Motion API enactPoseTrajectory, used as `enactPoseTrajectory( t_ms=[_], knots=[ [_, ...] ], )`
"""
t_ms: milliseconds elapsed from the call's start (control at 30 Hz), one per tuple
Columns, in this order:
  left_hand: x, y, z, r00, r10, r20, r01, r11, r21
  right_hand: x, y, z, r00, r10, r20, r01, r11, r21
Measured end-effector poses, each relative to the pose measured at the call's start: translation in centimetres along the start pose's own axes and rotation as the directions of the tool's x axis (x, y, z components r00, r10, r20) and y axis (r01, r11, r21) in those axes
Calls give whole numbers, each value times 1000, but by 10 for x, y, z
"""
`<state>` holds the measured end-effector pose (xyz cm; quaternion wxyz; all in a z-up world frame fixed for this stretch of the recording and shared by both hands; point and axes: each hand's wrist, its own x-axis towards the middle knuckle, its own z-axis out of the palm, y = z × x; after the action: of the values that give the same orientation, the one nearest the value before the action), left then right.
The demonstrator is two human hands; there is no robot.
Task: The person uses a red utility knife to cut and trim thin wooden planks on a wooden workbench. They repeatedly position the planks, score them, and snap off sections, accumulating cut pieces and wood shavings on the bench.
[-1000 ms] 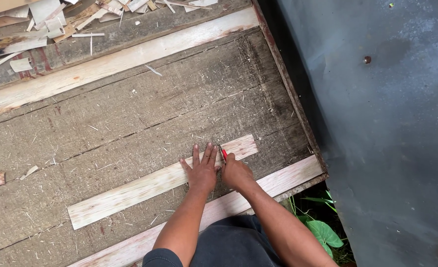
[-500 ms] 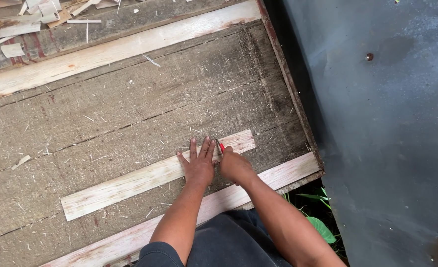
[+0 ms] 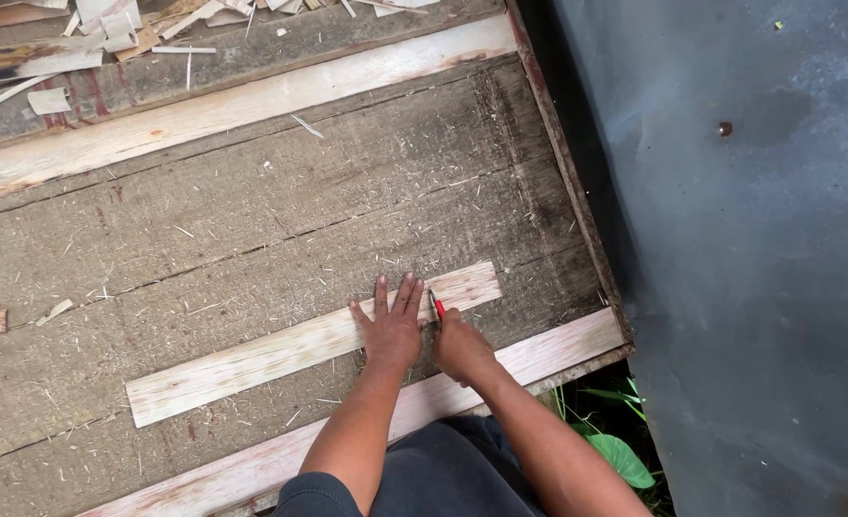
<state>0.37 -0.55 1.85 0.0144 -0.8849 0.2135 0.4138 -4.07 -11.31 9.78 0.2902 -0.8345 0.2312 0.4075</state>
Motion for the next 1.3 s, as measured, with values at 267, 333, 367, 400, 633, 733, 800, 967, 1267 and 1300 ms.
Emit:
enactPoseTrajectory(
  t_ms=[267,333,367,400,633,733,800,967,1267,1300],
  knots=[
    [-1,1,3,1000,4,-29,-3,999,34,9,36,42,999,30,-16,-30,999,-22],
    [-1,1,9,999,-4,-37,6,999,53,14,48,57,999,10,-36,-12,999,-36],
    [-2,0,11,1000,-1,-28,2,999,47,12,49,61,999,10,-31,-11,1000,-29],
    [-1,1,10,1000,-5,-25,6,999,33,11,50,60,1000,2,-28,-3,1000,-31],
    [5,5,3,1000,-14,-28,14,999,32,23,76,76,997,-29,-73,22,995,-93],
    [12,-2,18,999,-6,-49,7,1000,14,29,81,78,1000,-17,-22,14,995,-98],
    [7,-1,15,999,8,-38,-9,1000,-25,45,97,80,1000,-13,3,13,996,-90],
    [8,-3,18,999,18,-50,-21,998,-57,12,43,27,998,-12,-61,10,1000,-28],
    [13,-6,17,998,20,-52,-25,995,-91,68,39,32,990,-51,-128,41,996,-77],
    [12,-5,17,998,21,-54,-26,996,-89,68,38,34,991,-39,-125,27,996,-90]
  ],
)
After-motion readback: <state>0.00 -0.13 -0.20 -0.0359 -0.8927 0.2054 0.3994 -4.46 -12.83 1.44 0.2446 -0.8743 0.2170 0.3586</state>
